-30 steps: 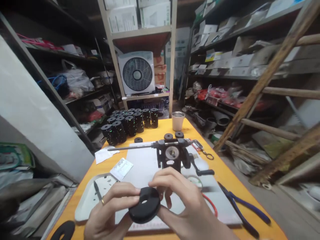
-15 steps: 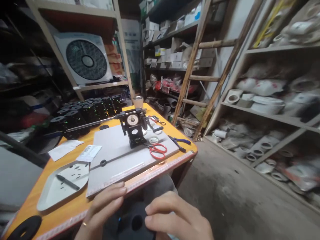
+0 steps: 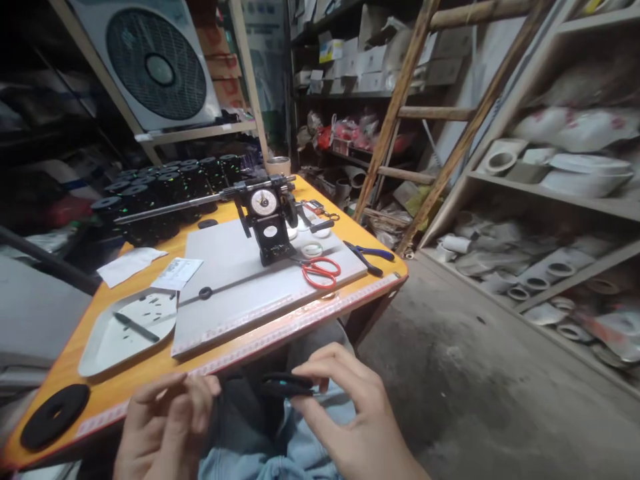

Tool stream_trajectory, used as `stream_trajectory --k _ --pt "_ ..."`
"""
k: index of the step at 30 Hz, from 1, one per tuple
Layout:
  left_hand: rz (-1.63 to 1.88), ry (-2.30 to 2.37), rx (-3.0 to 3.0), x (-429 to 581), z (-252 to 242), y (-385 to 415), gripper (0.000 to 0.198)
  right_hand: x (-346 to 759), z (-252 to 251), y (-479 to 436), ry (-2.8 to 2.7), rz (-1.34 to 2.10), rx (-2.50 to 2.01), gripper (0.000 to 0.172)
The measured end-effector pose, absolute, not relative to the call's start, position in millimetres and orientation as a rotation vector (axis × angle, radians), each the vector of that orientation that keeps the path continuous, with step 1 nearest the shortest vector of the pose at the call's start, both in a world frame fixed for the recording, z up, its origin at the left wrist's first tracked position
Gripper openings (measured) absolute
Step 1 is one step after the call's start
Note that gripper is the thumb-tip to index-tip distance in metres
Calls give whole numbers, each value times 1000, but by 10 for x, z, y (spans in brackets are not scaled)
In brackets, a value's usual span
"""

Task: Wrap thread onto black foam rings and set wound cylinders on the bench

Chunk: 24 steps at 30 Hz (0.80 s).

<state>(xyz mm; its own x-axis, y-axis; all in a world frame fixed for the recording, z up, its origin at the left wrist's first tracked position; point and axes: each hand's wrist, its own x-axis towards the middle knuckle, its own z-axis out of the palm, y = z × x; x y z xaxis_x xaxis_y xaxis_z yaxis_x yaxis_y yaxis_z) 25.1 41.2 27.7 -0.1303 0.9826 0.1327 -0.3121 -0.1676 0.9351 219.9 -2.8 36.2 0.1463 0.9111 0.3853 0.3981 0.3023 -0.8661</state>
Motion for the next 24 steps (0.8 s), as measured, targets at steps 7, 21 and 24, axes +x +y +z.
stream_trajectory --k 7,21,24 --pt "1197 1022 1308 295 219 447 52 1947 349 92 -1428 862 -1281 12" --pt "978 808 481 179 182 574 41 1746 225 234 -1293 1045 -1148 36" --pt "1022 883 578 192 167 566 39 1755 215 270 -1339 1012 -1178 43"
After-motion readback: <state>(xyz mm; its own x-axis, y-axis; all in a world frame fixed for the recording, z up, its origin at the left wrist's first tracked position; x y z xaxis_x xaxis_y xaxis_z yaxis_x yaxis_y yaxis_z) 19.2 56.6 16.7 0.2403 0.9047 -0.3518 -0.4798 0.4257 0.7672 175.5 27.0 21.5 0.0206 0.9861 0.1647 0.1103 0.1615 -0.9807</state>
